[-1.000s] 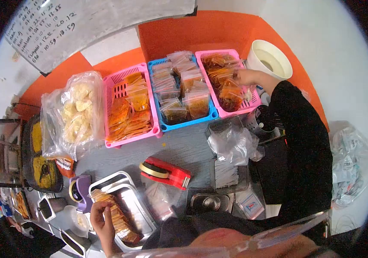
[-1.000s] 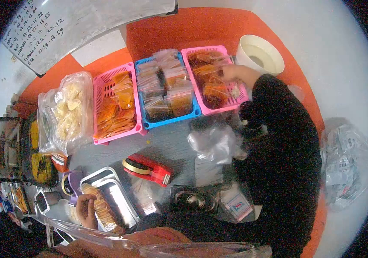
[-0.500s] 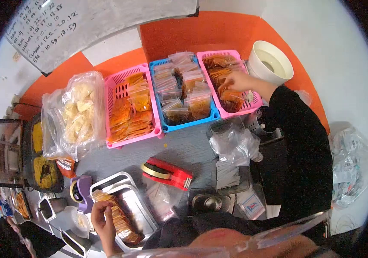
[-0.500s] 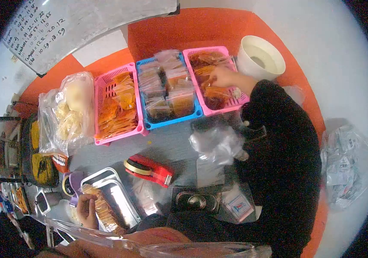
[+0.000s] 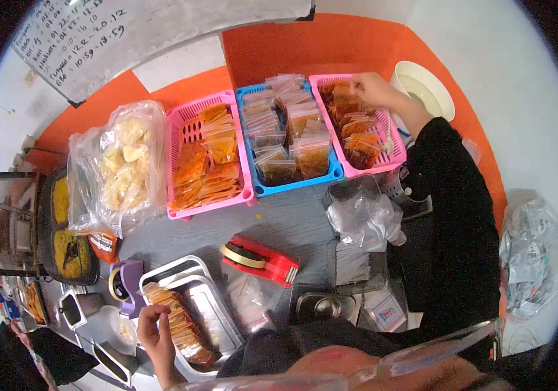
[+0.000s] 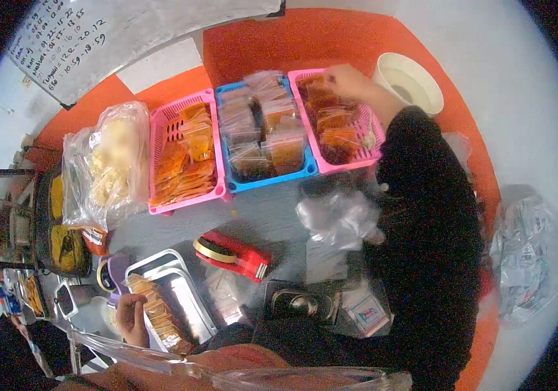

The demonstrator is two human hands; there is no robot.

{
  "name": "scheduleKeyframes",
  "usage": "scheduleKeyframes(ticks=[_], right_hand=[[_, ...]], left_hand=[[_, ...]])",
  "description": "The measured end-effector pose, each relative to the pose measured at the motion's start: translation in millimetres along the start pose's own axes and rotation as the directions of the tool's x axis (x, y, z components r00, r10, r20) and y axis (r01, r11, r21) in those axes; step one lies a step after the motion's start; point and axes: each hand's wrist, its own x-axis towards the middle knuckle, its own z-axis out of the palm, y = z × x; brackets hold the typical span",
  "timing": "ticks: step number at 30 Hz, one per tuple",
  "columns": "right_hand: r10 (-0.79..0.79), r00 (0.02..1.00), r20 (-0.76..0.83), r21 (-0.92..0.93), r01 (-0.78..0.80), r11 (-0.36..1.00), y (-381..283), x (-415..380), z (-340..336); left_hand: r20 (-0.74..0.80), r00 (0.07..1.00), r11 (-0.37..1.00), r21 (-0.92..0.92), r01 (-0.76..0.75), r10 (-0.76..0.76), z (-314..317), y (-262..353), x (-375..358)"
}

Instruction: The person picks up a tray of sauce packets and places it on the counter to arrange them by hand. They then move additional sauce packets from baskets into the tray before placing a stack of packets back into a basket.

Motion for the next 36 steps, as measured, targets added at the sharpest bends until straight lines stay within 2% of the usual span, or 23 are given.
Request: scheduleKeyframes(ticks=[1, 4, 5, 7, 11, 13, 14, 16, 17, 19, 20, 22, 24, 29, 31, 36], right_hand=[[-0.001, 1.0, 0.003, 0.001, 0.001, 1.0, -5, 1, -6], [0.209, 0.971, 0.12, 0.267, -0.234, 0.935, -15, 9, -27], [0.207, 0.971, 0.119, 0.266, -0.232, 0.936, -15, 11, -29], [0.128, 0.991, 0.037, 0.252, -0.133, 0.958, -15, 14, -29], [0.199, 0.979, -0.051, 0.301, -0.175, 0.937, -15, 18, -16], [0.127, 0.991, -0.05, 0.19, -0.115, 0.975, -11, 18, -3], [0.128, 0.991, -0.047, 0.193, -0.117, 0.974, -8, 16, 6], [-0.093, 0.996, -0.013, -0.024, 0.093, 0.995, -1, 12, 21], [-0.094, 0.996, -0.014, -0.023, 0.093, 0.995, -2, 10, 23], [-0.129, 0.98, 0.15, 0.061, 0.121, 0.991, -4, 6, 24], [-0.13, 0.98, 0.149, 0.059, 0.123, 0.991, -2, 8, 26], [-0.177, 0.954, 0.241, -0.051, 0.195, 0.979, -1, 14, 32], [-0.148, 0.959, 0.241, -0.053, 0.166, 0.985, -5, 17, 35], [-0.041, 0.982, 0.184, -0.105, 0.061, 0.993, -18, 18, 48], [-0.056, 0.911, 0.409, -0.314, 0.198, 0.928, -14, 21, 54], [0.005, 0.869, 0.494, -0.251, 0.138, 0.958, -18, 22, 50]], left_hand=[[-0.011, 1.0, 1.0, -0.019, -0.021, 0.02, -2, -4, 0], [-0.023, 0.999, 0.998, -0.039, -0.043, 0.042, 1, -1, 1], [-0.02, 0.999, 0.999, -0.033, -0.044, 0.043, 3, 1, 1], [-0.023, 0.999, 0.998, -0.047, -0.045, 0.044, 6, 4, 2], [-0.018, 1.0, 0.999, -0.041, -0.01, 0.01, 7, 4, 3], [-0.019, 1.0, 1.0, -0.009, -0.016, 0.016, 6, 5, 4], [-0.022, 0.999, 1.0, 0.017, -0.024, 0.024, 7, 5, 4], [-0.019, 1.0, 1.0, -0.002, -0.013, 0.013, 8, 4, 3], [-0.015, 1.0, 1.0, -0.021, -0.003, 0.003, 8, 3, 3], [-0.007, 1.0, 1.0, -0.01, 0.0, 0.0, 6, -1, 1], [-0.001, 1.0, 1.0, -0.002, 0.001, -0.001, 6, -3, 1], [-0.01, 1.0, 1.0, 0.006, 0.026, -0.026, 6, -1, 0], [-0.021, 0.998, 0.998, 0.02, 0.054, -0.054, 7, -1, -2], [-0.023, 1.0, 1.0, -0.003, 0.009, -0.009, 10, -2, -1], [-0.029, 0.999, 1.0, -0.01, 0.016, -0.016, 12, -3, -1], [-0.009, 0.999, 0.999, 0.018, 0.051, -0.051, 11, -3, 1]])
